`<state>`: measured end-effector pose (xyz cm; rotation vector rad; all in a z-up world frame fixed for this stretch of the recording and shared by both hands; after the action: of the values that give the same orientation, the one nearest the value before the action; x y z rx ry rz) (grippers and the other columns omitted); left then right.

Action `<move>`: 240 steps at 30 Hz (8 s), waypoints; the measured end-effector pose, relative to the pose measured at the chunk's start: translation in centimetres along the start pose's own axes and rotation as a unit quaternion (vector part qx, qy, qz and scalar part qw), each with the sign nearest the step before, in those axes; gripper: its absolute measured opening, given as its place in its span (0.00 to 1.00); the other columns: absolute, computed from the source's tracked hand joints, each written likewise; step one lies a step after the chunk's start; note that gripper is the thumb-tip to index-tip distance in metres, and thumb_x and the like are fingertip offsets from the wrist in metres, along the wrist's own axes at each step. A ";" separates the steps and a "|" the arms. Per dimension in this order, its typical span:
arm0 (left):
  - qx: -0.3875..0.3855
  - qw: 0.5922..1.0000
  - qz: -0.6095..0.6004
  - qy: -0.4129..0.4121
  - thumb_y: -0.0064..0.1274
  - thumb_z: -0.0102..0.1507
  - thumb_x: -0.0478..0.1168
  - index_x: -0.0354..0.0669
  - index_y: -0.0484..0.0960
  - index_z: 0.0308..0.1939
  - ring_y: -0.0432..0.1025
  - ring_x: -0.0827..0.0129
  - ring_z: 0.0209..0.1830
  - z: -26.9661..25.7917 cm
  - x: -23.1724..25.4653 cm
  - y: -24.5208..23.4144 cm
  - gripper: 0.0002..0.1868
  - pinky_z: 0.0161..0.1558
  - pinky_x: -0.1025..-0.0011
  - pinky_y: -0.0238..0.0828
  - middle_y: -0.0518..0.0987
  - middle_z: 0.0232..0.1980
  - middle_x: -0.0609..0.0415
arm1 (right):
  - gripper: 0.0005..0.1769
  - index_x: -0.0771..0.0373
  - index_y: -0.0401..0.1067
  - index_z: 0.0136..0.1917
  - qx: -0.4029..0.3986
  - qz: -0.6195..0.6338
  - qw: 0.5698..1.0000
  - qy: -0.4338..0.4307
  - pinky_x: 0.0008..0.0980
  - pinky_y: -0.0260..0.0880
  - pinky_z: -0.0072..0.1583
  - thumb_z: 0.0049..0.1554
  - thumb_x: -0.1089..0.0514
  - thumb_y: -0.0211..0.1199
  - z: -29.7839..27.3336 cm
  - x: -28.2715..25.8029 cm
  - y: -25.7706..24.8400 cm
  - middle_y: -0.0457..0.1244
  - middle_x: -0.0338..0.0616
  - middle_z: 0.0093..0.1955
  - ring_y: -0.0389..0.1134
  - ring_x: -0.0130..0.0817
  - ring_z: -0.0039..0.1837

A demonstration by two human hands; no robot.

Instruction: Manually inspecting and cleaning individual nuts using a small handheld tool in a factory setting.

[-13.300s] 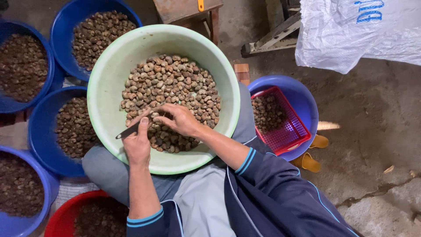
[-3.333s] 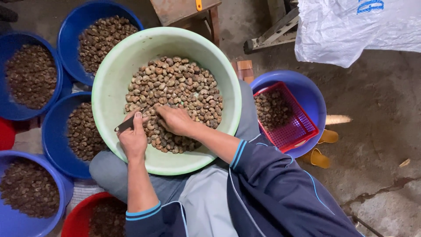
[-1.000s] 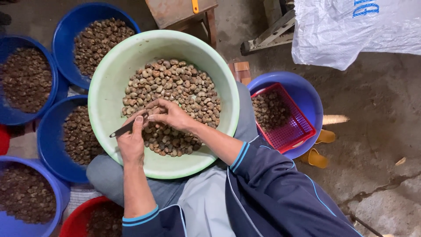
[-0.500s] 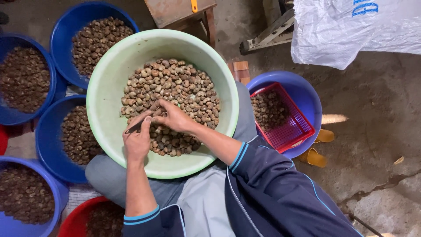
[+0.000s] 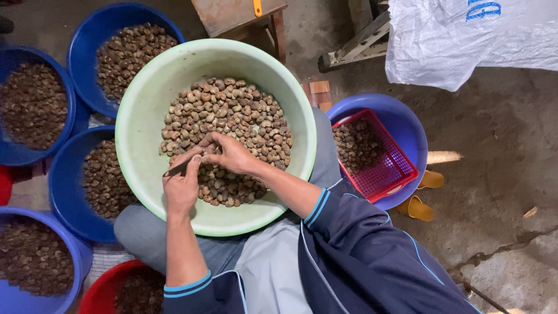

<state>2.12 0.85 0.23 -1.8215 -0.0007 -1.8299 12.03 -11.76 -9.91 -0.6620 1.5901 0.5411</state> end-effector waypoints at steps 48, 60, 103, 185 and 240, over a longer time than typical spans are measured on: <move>0.127 0.986 -0.099 -0.034 0.51 0.74 0.37 0.31 0.85 0.53 0.84 0.53 0.44 0.4 -1.3 -1.0 0.12 0.40 0.66 0.83 0.85 0.45 0.34 | 0.11 0.58 0.77 0.63 0.143 -0.360 0.918 -0.087 0.44 0.72 0.59 0.68 0.58 0.63 -9.5 -13.4 -11.8 0.71 0.48 0.55 0.73 0.50 0.56; 0.105 0.988 -0.060 -0.098 0.54 0.72 0.44 0.42 0.88 0.52 0.85 0.58 0.41 0.3 -1.5 -0.4 0.13 0.41 0.62 0.84 0.87 0.39 0.41 | 0.09 0.54 0.73 0.52 -0.169 -0.600 0.781 -0.043 0.53 0.73 0.39 0.58 0.57 0.58 -4.0 -2.4 -2.2 0.62 0.52 0.66 0.72 0.56 0.36; 0.002 0.990 -0.113 0.084 0.53 0.74 0.34 0.28 0.85 0.51 0.73 0.40 0.63 0.6 1.0 -0.6 0.10 0.63 0.43 0.70 0.81 0.58 0.29 | 0.24 0.64 0.66 0.70 0.022 0.190 0.982 -0.009 0.37 0.82 0.52 0.62 0.64 0.67 -1.9 -4.5 -1.3 0.71 0.48 0.51 0.74 0.34 0.50; 0.009 0.992 -0.129 0.017 0.55 0.73 0.32 0.31 0.84 0.55 0.76 0.46 0.61 0.3 1.0 0.5 0.09 0.55 0.51 0.79 0.82 0.56 0.33 | 0.23 0.56 0.69 0.67 0.098 -0.089 0.989 -0.060 0.36 0.77 0.44 0.60 0.54 0.69 -2.6 -6.0 -1.4 0.70 0.53 0.49 0.75 0.43 0.45; 0.109 0.962 -0.200 -0.151 0.48 0.70 0.40 0.31 0.80 0.60 0.85 0.63 0.43 0.4 -1.6 -0.8 0.18 0.46 0.76 0.80 0.84 0.54 0.49 | 0.22 0.77 0.72 0.57 0.141 -0.390 0.892 -0.182 0.42 0.65 0.53 0.50 0.84 0.65 -20.4 -26.5 -12.6 0.69 0.63 0.54 0.63 0.44 0.45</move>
<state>2.09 2.30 -0.87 -2.0227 -0.7019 -1.6978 7.77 -31.92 19.29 -0.8465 0.9064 -0.1636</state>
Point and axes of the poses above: each hand's wrist, its own z-axis towards the middle knuckle, its own y-axis out of the palm, x = y × z, the point moved 2 cm from there along z, towards the middle knuckle
